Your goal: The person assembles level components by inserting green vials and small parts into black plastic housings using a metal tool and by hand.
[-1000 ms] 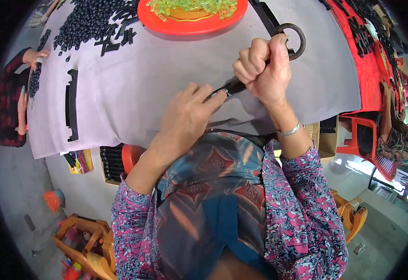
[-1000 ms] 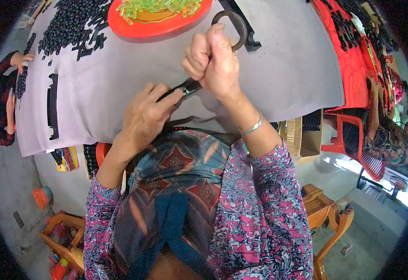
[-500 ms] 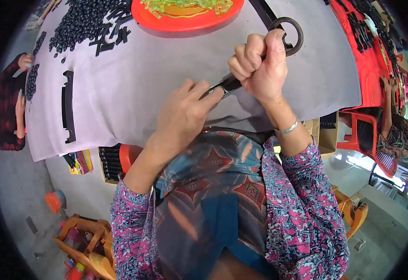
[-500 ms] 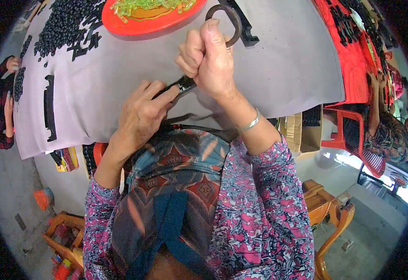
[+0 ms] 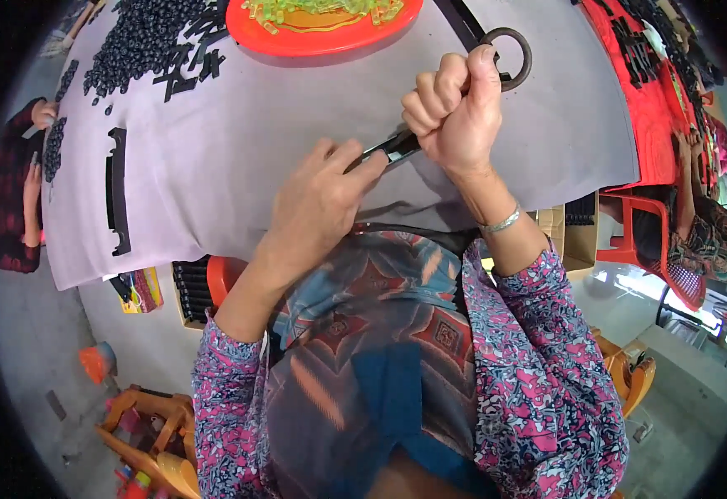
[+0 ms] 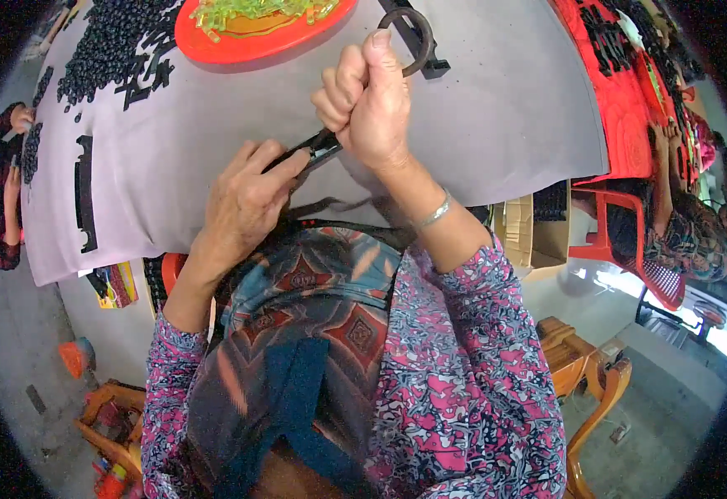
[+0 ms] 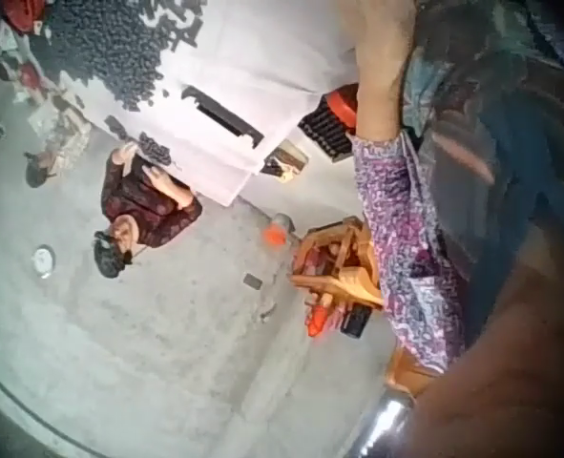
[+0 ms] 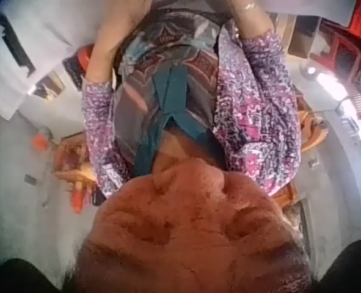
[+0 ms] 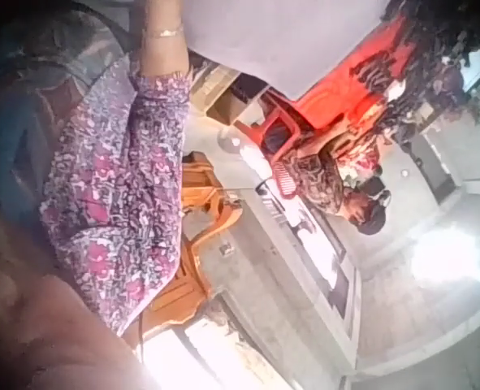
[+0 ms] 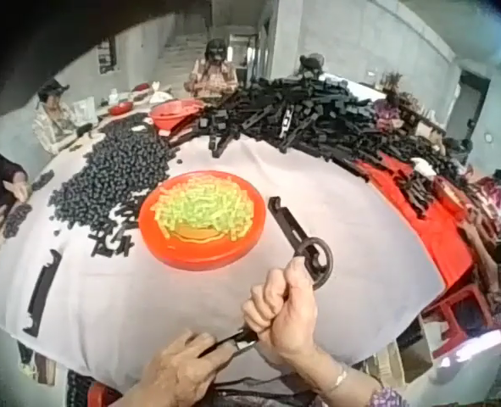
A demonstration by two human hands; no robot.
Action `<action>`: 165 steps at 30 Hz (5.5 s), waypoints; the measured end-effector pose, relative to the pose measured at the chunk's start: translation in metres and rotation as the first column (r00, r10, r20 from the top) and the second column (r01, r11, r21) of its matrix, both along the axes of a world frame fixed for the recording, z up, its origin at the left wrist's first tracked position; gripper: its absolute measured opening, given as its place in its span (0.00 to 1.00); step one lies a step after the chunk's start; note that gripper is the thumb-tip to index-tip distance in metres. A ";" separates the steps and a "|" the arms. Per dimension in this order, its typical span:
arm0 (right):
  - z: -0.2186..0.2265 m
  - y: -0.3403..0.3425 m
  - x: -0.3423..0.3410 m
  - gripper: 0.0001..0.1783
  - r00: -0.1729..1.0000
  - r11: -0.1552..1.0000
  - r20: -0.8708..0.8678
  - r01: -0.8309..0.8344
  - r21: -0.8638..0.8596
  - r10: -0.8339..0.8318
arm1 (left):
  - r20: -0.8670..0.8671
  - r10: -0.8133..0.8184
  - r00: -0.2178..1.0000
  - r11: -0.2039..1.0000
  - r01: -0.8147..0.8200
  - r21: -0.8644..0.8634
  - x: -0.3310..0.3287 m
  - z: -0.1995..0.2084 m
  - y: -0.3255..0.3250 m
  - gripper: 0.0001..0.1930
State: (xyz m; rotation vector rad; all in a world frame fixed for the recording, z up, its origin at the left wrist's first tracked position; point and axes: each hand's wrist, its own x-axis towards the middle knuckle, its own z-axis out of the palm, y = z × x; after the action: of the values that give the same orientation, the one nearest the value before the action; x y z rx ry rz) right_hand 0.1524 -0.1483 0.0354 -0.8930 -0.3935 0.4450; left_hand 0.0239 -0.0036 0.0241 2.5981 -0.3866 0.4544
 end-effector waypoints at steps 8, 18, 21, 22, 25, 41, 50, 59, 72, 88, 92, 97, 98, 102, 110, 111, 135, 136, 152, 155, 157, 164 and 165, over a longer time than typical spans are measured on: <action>-0.001 -0.001 0.006 0.35 0.992 0.999 -0.120 0.044 0.023 -0.040 | -0.012 0.022 1.000 1.000 -0.021 0.020 0.000 0.001 -0.001 0.13; 0.000 -0.004 0.008 0.34 0.990 0.998 -0.134 0.044 0.053 -0.037 | -0.006 0.021 1.000 0.999 -0.020 0.042 -0.002 0.003 -0.002 0.13; 0.010 -0.010 0.012 0.32 0.987 0.994 -0.155 -0.013 0.111 0.030 | 0.031 0.003 1.000 0.999 -0.004 0.047 -0.001 0.003 0.001 0.12; 0.016 -0.013 0.013 0.32 0.987 0.993 -0.159 -0.016 0.113 0.034 | 0.023 -0.009 1.000 1.000 0.008 0.017 -0.002 0.005 0.004 0.12; 0.029 -0.022 0.015 0.32 0.990 0.995 -0.139 -0.006 0.099 0.020 | -0.011 -0.017 1.000 1.000 0.017 -0.023 -0.003 0.011 0.010 0.13; 0.035 -0.033 0.015 0.29 0.917 0.962 -0.299 -0.271 0.026 0.266 | -0.195 -0.132 0.972 0.980 0.158 0.124 0.025 0.028 0.052 0.19; 0.028 -0.026 0.014 0.29 0.911 0.967 -0.339 -0.255 -0.009 0.237 | 0.159 -0.070 0.985 0.988 0.090 -0.126 0.025 0.009 0.056 0.15; 0.019 -0.026 0.010 0.30 0.951 0.974 -0.248 -0.145 0.176 0.186 | -0.294 0.267 0.918 0.917 -0.336 -0.217 -0.028 0.021 0.028 0.30; 0.020 -0.014 -0.006 0.32 0.982 0.980 -0.172 -0.048 0.195 0.082 | -0.255 0.106 0.961 0.962 -0.164 -0.219 -0.033 0.016 0.020 0.20; 0.008 -0.017 -0.015 0.36 0.971 0.986 -0.214 -0.081 0.144 0.110 | 0.011 0.051 0.999 0.993 -0.049 -0.112 -0.026 -0.002 0.001 0.13; 0.005 -0.017 -0.016 0.34 0.977 0.983 -0.160 -0.118 0.140 0.140 | -0.015 0.066 0.998 0.993 -0.067 -0.100 -0.027 -0.002 -0.002 0.13; 0.004 -0.015 -0.017 0.35 0.971 0.990 -0.212 -0.091 0.111 0.113 | -0.015 0.076 0.997 0.988 -0.077 -0.135 -0.026 -0.004 -0.006 0.10; 0.004 -0.015 -0.016 0.35 0.971 0.988 -0.205 -0.101 0.118 0.123 | -0.014 0.073 0.997 0.988 -0.075 -0.136 -0.025 -0.004 -0.006 0.10; 0.004 -0.013 -0.018 0.35 0.970 0.989 -0.211 -0.098 0.112 0.120 | -0.024 0.086 0.996 0.986 -0.088 -0.139 -0.026 -0.003 -0.007 0.15; -0.002 -0.015 -0.014 0.34 0.970 0.974 -0.148 -0.168 0.149 0.190 | -0.018 0.082 0.996 0.987 -0.084 -0.136 -0.027 -0.003 -0.007 0.16; -0.002 -0.015 -0.015 0.34 0.970 0.974 -0.150 -0.170 0.149 0.193 | -0.023 0.082 0.996 0.985 -0.084 -0.153 -0.027 -0.003 -0.007 0.16; -0.003 -0.016 -0.011 0.35 0.963 0.978 -0.204 -0.150 0.143 0.177 | -0.047 0.079 0.996 0.984 -0.085 -0.155 -0.026 -0.001 -0.007 0.16; -0.003 -0.016 -0.011 0.35 0.963 0.979 -0.204 -0.148 0.142 0.175 | -0.038 0.077 0.996 0.984 -0.082 -0.160 -0.026 -0.001 -0.007 0.16; -0.001 -0.012 -0.017 0.36 0.963 0.992 -0.240 -0.104 0.077 0.120 | -0.012 0.079 0.997 0.987 -0.080 -0.138 -0.026 -0.007 -0.009 0.13; -0.002 -0.015 -0.012 0.34 0.972 0.985 -0.193 -0.113 0.131 0.137 | -0.053 0.087 0.995 0.988 -0.093 -0.123 -0.026 -0.007 -0.009 0.12; 0.001 -0.016 -0.014 0.35 0.967 0.989 -0.225 -0.097 0.115 0.121 | -0.050 0.087 0.995 0.990 -0.092 -0.108 -0.025 -0.007 -0.009 0.12; -0.001 -0.014 -0.013 0.36 0.961 0.989 -0.248 -0.101 0.109 0.125 | -0.055 0.095 0.994 0.986 -0.101 -0.136 -0.026 -0.005 -0.010 0.12; -0.001 -0.013 -0.014 0.36 0.961 0.989 -0.248 -0.100 0.110 0.125 | -0.065 0.094 0.993 0.985 -0.102 -0.136 -0.026 -0.004 -0.010 0.12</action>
State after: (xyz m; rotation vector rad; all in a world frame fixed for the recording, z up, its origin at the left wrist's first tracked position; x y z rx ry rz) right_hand 0.1383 -0.1614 0.0343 -0.7113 -0.2280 0.6329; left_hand -0.0024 -0.0134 0.0205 2.4955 -0.2001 0.4224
